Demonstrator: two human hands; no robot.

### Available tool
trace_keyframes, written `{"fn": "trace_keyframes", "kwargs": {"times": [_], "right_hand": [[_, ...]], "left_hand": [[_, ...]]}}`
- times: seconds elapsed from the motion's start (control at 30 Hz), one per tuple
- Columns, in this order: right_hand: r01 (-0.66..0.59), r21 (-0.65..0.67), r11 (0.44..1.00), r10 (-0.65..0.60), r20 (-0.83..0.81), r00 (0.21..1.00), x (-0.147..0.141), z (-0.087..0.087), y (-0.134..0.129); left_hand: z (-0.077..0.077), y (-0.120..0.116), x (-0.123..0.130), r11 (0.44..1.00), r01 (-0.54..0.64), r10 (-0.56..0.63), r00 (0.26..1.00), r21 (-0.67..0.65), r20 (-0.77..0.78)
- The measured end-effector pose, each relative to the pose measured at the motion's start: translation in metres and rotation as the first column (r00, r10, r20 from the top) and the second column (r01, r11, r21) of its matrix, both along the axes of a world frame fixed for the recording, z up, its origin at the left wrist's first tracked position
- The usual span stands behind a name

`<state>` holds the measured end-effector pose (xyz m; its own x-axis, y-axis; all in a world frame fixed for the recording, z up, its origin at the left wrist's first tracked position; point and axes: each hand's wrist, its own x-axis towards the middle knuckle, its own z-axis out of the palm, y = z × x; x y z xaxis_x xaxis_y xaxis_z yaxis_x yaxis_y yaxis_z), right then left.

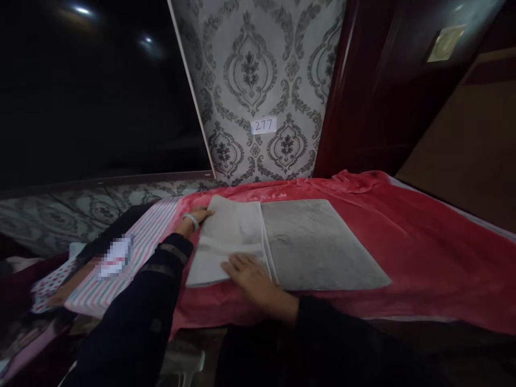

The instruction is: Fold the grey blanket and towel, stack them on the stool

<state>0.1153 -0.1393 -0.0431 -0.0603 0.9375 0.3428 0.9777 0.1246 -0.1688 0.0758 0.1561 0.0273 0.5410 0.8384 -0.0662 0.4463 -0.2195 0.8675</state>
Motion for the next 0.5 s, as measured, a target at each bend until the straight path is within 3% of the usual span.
{"fn": "trace_keyframes", "kwargs": {"times": [0.1, 0.17, 0.27, 0.37, 0.43, 0.5], "right_hand": [[-0.014, -0.095, 0.995, 0.016, 0.024, 1.0, -0.02, -0.037, 0.005], [-0.014, -0.111, 0.994, 0.016, 0.018, 1.0, -0.022, -0.044, 0.004], [-0.079, -0.157, 0.984, 0.075, -0.035, 0.997, -0.01, -0.039, -0.002], [-0.138, -0.171, 0.975, 0.112, -0.154, 0.982, 0.019, -0.031, -0.01], [-0.106, -0.121, 0.987, 0.07, -0.266, 0.961, 0.049, -0.03, -0.019], [0.004, -0.049, 0.999, -0.022, -0.382, 0.924, 0.082, -0.031, -0.028]], "left_hand": [[-0.038, -0.002, -0.024, 0.999, -0.042, 0.042, 0.995, 0.001, -0.093], [-0.054, 0.0, -0.027, 0.998, -0.062, 0.063, 0.993, 0.017, -0.103], [-0.063, 0.006, -0.024, 0.998, -0.068, 0.069, 0.994, 0.016, -0.087], [-0.065, 0.011, -0.025, 0.998, -0.058, 0.059, 0.996, 0.005, -0.06], [-0.067, 0.011, -0.029, 0.999, -0.054, 0.054, 0.998, 0.004, -0.04], [-0.071, 0.008, -0.034, 0.998, -0.055, 0.055, 0.998, 0.013, -0.019]]}}
